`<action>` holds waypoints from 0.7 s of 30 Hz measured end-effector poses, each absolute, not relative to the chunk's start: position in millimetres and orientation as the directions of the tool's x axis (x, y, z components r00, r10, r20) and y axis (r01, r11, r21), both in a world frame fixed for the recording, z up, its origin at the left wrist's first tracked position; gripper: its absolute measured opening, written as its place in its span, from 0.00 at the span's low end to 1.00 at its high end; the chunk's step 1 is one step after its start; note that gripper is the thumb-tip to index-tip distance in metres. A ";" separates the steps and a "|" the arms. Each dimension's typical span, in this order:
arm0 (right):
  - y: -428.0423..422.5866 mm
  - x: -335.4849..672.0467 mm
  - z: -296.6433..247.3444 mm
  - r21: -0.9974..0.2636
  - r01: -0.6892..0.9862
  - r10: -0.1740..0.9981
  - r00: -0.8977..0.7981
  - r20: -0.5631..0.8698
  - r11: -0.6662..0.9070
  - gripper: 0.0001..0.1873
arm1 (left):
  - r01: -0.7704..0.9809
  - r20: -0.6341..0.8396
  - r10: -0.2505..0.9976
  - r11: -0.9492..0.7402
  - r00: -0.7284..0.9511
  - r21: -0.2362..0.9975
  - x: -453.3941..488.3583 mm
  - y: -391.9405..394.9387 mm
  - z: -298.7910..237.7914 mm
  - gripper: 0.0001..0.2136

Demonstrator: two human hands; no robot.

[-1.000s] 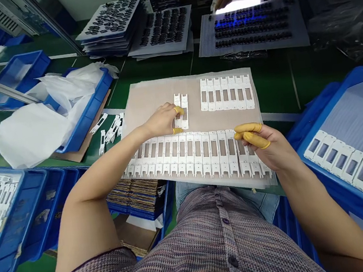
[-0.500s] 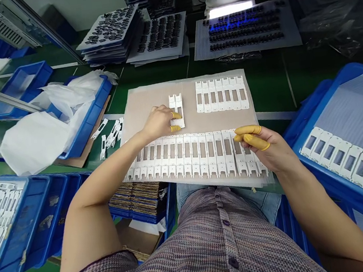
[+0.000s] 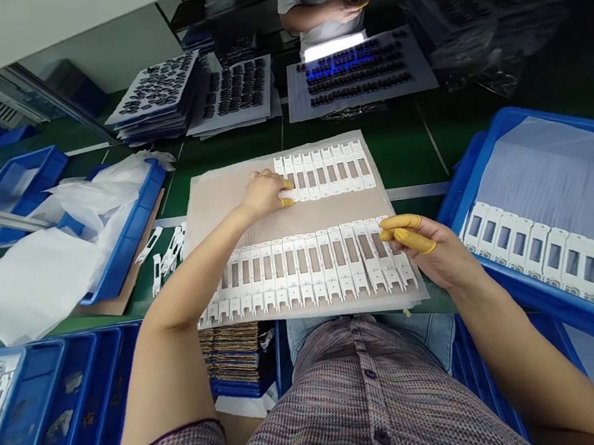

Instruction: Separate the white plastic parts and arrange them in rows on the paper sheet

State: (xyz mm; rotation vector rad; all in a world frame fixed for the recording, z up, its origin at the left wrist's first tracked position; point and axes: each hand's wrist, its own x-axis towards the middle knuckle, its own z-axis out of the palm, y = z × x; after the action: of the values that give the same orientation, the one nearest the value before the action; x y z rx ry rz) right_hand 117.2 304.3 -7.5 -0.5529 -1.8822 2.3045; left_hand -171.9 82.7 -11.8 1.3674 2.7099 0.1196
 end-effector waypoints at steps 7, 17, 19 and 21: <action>302.1 118.6 -10.8 -0.961 0.128 0.299 -0.933 -0.200 -0.244 0.16 | 0.780 -0.127 0.788 0.615 -0.602 0.114 -167.8 80.7 -3.1 0.18; 448.6 161.3 -19.5 -0.958 0.209 0.624 -0.780 -0.041 0.198 0.17 | 0.848 0.051 0.848 0.523 -0.528 0.089 -186.8 68.7 -25.3 0.18; 490.1 171.3 -29.2 -0.808 0.434 0.673 -0.737 -0.063 0.399 0.15 | 0.855 0.057 0.855 0.508 -0.515 0.101 -187.7 68.5 -25.4 0.18; 516.5 173.4 -39.1 -0.708 0.524 0.658 -0.745 -0.111 0.473 0.14 | 0.846 0.041 0.848 0.523 -0.529 0.107 -186.3 69.0 -22.6 0.19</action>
State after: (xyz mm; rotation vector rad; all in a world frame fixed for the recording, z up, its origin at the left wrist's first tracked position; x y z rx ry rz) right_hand 173.4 516.5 -39.1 -1.0301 -2.5402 1.1272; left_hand -186.3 69.0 -22.6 1.5163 2.7269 0.1783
